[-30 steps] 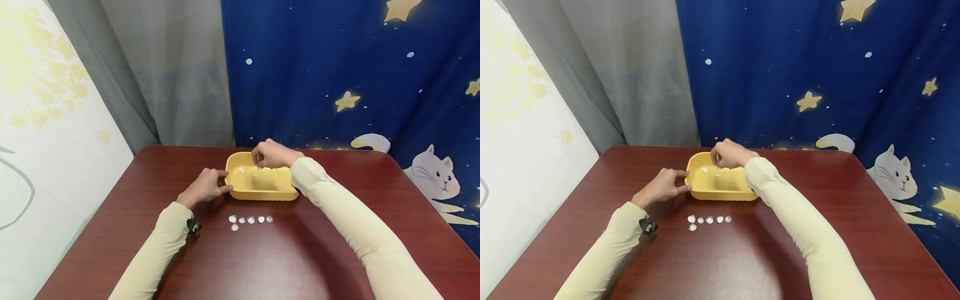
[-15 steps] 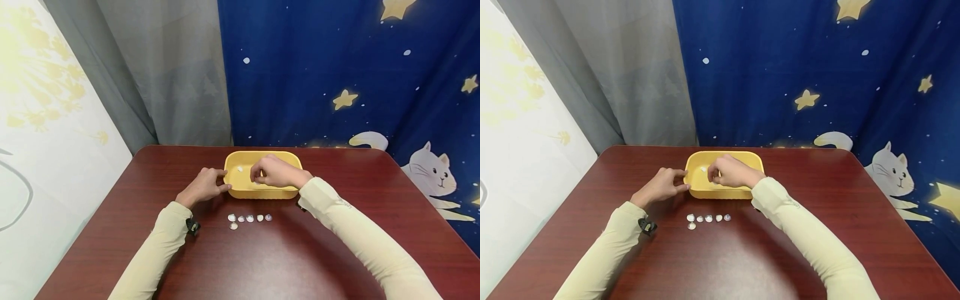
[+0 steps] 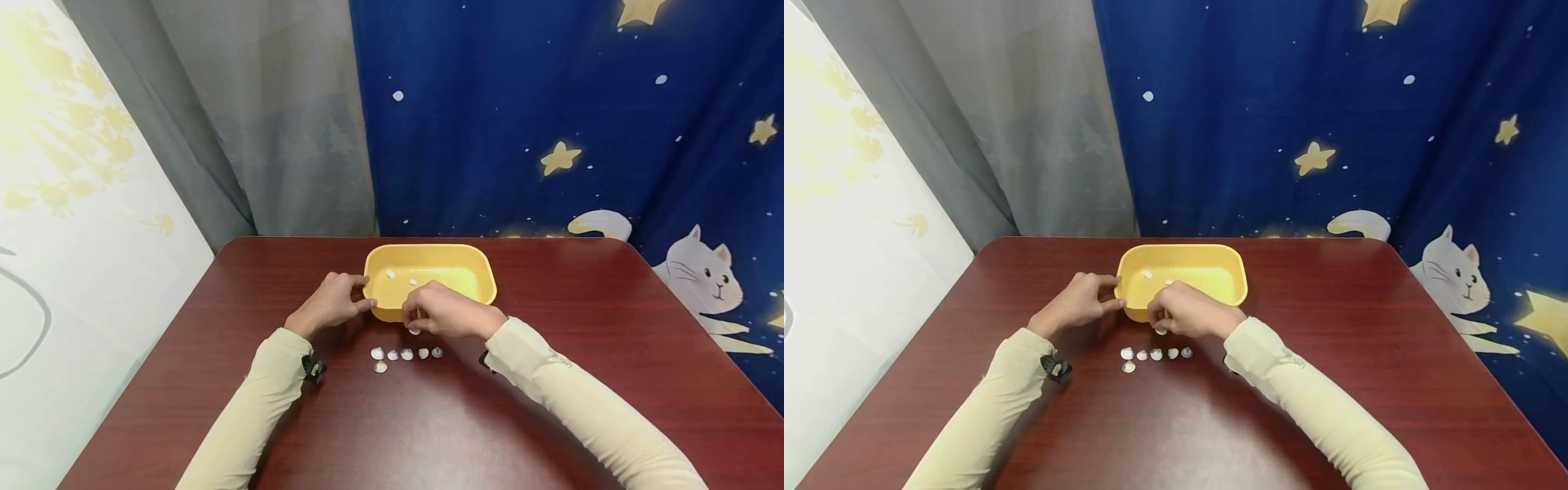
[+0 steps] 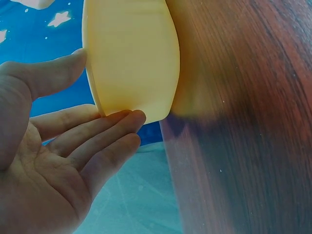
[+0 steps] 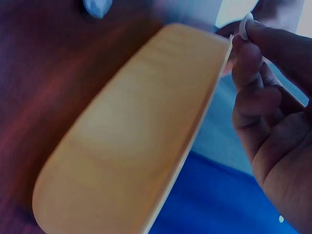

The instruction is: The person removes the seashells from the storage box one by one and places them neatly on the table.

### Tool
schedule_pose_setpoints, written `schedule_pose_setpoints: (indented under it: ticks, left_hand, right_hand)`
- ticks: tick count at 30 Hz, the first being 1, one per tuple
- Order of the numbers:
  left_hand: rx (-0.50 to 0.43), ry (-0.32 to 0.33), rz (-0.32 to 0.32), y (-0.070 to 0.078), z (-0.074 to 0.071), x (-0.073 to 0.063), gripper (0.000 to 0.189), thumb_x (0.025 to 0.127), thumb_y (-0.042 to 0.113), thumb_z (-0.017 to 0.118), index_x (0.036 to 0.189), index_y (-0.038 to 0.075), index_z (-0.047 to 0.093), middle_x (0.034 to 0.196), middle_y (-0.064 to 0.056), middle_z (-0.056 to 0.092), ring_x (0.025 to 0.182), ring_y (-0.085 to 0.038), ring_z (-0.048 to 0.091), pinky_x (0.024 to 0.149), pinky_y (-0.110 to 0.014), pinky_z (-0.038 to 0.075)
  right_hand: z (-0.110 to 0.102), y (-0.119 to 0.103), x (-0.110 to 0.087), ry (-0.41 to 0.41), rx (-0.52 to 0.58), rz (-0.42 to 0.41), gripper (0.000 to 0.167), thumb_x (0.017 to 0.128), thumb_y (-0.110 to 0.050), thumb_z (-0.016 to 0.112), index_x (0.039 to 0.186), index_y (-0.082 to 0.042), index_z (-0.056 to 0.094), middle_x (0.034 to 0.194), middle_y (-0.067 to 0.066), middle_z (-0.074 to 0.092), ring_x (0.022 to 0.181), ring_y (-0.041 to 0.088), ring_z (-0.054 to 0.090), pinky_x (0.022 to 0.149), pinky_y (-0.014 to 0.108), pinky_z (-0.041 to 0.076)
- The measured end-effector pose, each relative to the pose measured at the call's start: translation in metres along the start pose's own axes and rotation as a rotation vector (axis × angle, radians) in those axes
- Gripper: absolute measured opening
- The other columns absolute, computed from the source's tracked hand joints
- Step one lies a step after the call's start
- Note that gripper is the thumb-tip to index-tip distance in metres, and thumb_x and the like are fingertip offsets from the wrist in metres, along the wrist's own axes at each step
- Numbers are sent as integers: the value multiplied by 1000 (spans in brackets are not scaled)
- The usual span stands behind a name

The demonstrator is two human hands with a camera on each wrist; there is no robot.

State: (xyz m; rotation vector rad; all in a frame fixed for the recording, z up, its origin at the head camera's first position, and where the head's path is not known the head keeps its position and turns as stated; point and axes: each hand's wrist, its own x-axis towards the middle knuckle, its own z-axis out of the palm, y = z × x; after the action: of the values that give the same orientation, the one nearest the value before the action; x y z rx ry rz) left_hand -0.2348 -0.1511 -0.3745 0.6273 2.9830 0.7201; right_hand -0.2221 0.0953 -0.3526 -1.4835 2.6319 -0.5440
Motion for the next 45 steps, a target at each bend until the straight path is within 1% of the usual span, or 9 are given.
schedule_pose_setpoints:
  ticks: [3, 6, 11, 13, 19, 24, 30, 35, 45]
  left_hand:
    - [3, 6, 4, 0, 0, 0, 55, 90, 31, 74, 134, 0, 63, 132, -17, 67, 117, -29, 67, 100, -43, 54]
    - [5, 9, 8, -1, 0, 0, 54, 90, 31, 74, 134, 0, 63, 132, -16, 68, 118, -30, 67, 100, -43, 54]
    - [15, 10, 15, 0, 1, 0, 54, 91, 31, 74, 134, 0, 63, 132, -16, 68, 117, -29, 67, 100, -44, 54]
    - [13, 10, 17, 0, 1, 1, 54, 91, 31, 74, 134, 0, 63, 132, -16, 68, 117, -29, 67, 99, -44, 54]
    - [0, 10, 23, 0, 1, 1, 54, 91, 31, 74, 134, 1, 63, 132, -16, 68, 115, -30, 68, 97, -43, 55]
    - [-5, 9, 21, 0, 1, 1, 54, 91, 31, 74, 135, 1, 63, 132, -16, 67, 116, -30, 67, 97, -43, 55]
    - [-4, 5, 11, 1, 0, 1, 55, 91, 31, 74, 135, 1, 62, 133, -16, 67, 118, -30, 66, 99, -43, 54]
    - [-4, -1, -4, 1, 0, 0, 55, 91, 31, 74, 136, 2, 62, 134, -16, 66, 120, -30, 66, 100, -43, 54]
    - [-4, -1, 2, 0, 0, 1, 55, 91, 31, 74, 136, 2, 62, 134, -16, 67, 119, -30, 66, 100, -43, 54]
  right_hand:
    - [8, -5, 0, -19, 10, -44, 7, 90, -9, 72, 86, -14, 74, 76, -10, 68, 71, 0, 56, 71, 19, 50]
    - [16, -9, -1, -43, 44, -57, 7, 91, -9, 71, 86, -14, 73, 75, -7, 69, 66, -2, 54, 68, 16, 49]
    - [24, -16, -2, -119, 172, 46, 9, 90, -7, 72, 83, -11, 74, 70, 5, 73, 50, -4, 54, 53, 16, 49]
    - [27, -18, -1, -139, 186, 80, 9, 89, -6, 73, 82, -11, 75, 69, 5, 73, 46, -3, 54, 50, 17, 49]
    - [35, -20, 3, -127, 87, 40, 10, 86, -7, 76, 79, -13, 77, 71, -5, 72, 50, -8, 53, 57, 11, 48]
    - [41, -22, 5, -106, 83, 29, 4, 85, -7, 77, 84, -11, 78, 70, -4, 72, 46, -6, 51, 52, 11, 46]
    - [49, -23, 7, -92, -17, 6, 9, 83, -12, 80, 77, -16, 75, 66, -11, 66, 57, -3, 50, 56, 12, 41]
    - [54, -25, 8, -91, -99, 28, 14, 82, -17, 81, 72, -21, 72, 64, -14, 62, 60, 0, 49, 56, 15, 40]
    - [57, -28, 10, -82, -158, 55, 19, 82, -20, 81, 67, -21, 69, 60, -14, 59, 56, 1, 47, 53, 17, 39]
